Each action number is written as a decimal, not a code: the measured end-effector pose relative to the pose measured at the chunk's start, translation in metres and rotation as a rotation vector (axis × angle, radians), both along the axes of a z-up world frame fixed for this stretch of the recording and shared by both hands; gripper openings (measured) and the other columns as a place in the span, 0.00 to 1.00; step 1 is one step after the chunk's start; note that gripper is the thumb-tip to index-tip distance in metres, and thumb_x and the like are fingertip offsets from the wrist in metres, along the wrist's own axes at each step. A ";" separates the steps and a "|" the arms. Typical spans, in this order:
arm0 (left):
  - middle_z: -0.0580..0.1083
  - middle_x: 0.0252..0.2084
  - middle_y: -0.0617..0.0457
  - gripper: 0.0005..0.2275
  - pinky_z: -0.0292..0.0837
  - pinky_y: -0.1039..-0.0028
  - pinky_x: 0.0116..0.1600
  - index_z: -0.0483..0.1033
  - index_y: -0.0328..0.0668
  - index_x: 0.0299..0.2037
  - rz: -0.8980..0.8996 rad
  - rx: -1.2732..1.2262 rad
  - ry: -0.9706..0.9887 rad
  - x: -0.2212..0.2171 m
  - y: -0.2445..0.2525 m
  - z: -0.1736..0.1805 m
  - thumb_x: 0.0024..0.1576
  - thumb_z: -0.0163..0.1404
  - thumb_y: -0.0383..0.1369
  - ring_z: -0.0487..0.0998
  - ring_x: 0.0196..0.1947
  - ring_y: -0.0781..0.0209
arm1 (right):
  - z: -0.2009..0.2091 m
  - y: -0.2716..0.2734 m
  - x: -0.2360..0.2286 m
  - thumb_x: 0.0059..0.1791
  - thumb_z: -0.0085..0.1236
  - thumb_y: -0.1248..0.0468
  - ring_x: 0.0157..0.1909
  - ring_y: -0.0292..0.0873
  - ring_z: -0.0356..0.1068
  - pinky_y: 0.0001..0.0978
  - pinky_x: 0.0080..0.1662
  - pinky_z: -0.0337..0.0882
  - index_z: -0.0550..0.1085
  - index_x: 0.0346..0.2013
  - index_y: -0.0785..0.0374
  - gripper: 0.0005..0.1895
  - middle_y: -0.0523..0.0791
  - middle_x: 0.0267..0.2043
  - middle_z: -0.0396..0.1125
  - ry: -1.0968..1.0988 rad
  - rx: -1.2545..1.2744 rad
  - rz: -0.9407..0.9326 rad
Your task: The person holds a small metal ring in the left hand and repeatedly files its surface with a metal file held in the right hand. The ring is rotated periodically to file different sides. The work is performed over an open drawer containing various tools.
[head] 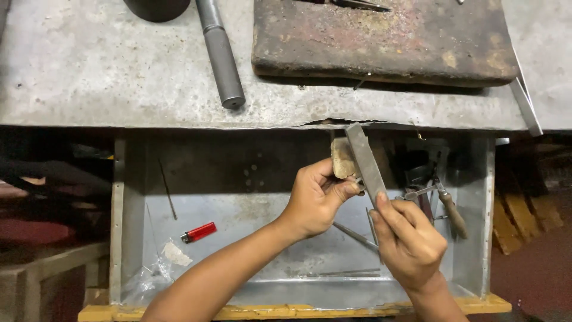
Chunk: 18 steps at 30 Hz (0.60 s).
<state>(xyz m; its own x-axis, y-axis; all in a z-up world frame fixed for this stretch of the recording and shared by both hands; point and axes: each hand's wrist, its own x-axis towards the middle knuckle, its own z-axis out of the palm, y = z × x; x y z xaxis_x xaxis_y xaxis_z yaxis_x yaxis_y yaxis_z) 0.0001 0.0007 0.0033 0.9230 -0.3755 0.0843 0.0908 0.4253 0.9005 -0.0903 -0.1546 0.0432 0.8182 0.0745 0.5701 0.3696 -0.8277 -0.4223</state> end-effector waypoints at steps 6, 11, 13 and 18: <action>0.77 0.34 0.53 0.05 0.80 0.74 0.47 0.75 0.36 0.39 -0.007 -0.061 0.066 -0.005 -0.002 0.004 0.59 0.57 0.29 0.80 0.37 0.64 | -0.008 -0.003 -0.053 0.50 0.60 0.74 0.29 0.42 0.71 0.26 0.35 0.74 0.76 0.48 0.75 0.12 0.56 0.34 0.72 0.037 0.046 -0.076; 0.77 0.35 0.52 0.07 0.81 0.73 0.47 0.76 0.36 0.40 -0.020 -0.096 0.092 -0.005 -0.004 -0.001 0.60 0.57 0.31 0.80 0.37 0.63 | -0.012 -0.003 -0.039 0.50 0.61 0.74 0.28 0.42 0.70 0.27 0.34 0.74 0.76 0.49 0.74 0.12 0.55 0.33 0.72 0.051 0.018 -0.068; 0.77 0.34 0.52 0.06 0.81 0.73 0.47 0.75 0.37 0.39 -0.019 -0.088 0.085 -0.006 -0.005 0.000 0.59 0.57 0.31 0.80 0.36 0.63 | -0.008 -0.004 -0.017 0.51 0.61 0.75 0.30 0.43 0.71 0.28 0.36 0.76 0.76 0.49 0.75 0.12 0.56 0.34 0.72 0.004 -0.025 -0.015; 0.76 0.34 0.55 0.12 0.79 0.74 0.45 0.77 0.36 0.42 0.021 -0.097 0.059 -0.010 -0.004 0.008 0.61 0.56 0.39 0.79 0.36 0.65 | -0.001 -0.007 -0.016 0.51 0.59 0.75 0.31 0.48 0.70 0.32 0.37 0.74 0.76 0.45 0.80 0.09 0.59 0.35 0.71 -0.017 0.052 -0.029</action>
